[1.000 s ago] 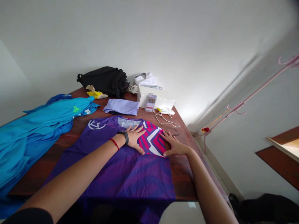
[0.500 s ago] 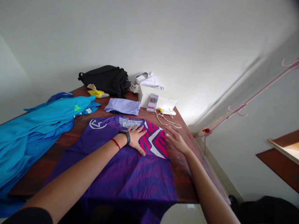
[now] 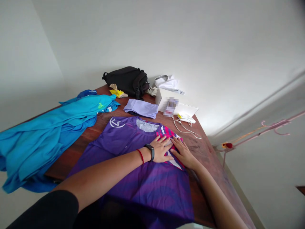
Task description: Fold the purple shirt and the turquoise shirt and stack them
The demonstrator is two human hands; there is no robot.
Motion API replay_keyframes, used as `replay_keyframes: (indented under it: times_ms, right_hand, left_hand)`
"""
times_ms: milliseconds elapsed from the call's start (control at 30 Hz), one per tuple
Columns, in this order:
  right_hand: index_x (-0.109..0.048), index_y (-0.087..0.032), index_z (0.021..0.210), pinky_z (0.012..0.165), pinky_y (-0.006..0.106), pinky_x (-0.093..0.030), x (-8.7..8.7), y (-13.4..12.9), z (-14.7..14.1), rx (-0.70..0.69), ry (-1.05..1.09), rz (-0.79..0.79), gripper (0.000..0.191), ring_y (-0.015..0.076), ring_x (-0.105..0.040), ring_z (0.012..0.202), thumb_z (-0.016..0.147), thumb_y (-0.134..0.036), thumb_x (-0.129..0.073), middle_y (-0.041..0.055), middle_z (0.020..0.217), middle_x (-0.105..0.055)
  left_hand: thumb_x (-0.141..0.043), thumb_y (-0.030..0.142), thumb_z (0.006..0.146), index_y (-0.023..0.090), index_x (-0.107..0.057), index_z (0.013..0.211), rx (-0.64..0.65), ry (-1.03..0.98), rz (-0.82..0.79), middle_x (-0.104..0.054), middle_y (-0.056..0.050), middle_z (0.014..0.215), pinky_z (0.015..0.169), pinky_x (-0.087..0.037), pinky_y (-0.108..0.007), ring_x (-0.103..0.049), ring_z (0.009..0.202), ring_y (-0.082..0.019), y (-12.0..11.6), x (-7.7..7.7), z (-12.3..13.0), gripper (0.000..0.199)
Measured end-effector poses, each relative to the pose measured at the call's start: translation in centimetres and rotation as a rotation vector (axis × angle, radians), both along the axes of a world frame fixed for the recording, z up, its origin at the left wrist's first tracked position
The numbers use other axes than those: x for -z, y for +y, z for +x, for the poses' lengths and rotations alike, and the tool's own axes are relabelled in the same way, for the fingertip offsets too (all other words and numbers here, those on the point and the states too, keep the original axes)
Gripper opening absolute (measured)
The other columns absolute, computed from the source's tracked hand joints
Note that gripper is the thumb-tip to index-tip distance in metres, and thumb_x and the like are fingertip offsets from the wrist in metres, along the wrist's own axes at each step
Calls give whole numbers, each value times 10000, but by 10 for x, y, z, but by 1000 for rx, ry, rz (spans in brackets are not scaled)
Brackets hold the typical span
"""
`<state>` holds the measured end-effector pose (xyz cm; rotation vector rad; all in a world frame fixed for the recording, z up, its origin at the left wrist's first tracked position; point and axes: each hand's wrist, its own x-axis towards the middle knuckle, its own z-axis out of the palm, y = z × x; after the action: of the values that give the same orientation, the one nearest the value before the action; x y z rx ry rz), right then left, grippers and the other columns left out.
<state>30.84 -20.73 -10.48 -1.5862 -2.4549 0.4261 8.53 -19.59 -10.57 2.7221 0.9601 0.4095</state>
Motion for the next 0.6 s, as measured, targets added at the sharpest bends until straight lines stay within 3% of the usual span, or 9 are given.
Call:
replay_keyframes:
  times_ms: [367, 500, 600]
  right_hand:
    - [-143, -330, 1588, 1186, 614, -136, 2, 17, 24, 206, -153, -50, 627, 298, -45, 1527, 1015, -583, -175, -7, 1659, -113]
    - [-201, -312, 1582, 1187, 608, -136, 5, 26, 33, 290, -123, -44, 641, 307, -59, 1526, 1010, -600, -211, 15, 1652, -169]
    - [-294, -276, 1561, 1196, 585, -134, 7, 30, 38, 319, -61, -19, 645, 309, -97, 1523, 1003, -599, -284, 39, 1639, -221]
  left_hand:
    - [-438, 819, 816, 272, -403, 1514, -9, -17, -17, -253, -102, 1623, 1162, -130, -634, -192, 1482, -401, 5, 8, 2, 888]
    - [-427, 825, 823, 271, -401, 1516, -3, -47, -20, -248, -114, 1622, 1148, -123, -667, -191, 1477, -418, 4, 9, 0, 888]
    - [-375, 798, 870, 255, -408, 1512, -2, -48, -20, -236, -128, 1624, 1137, -154, -672, -211, 1470, -427, 1, 0, -3, 842]
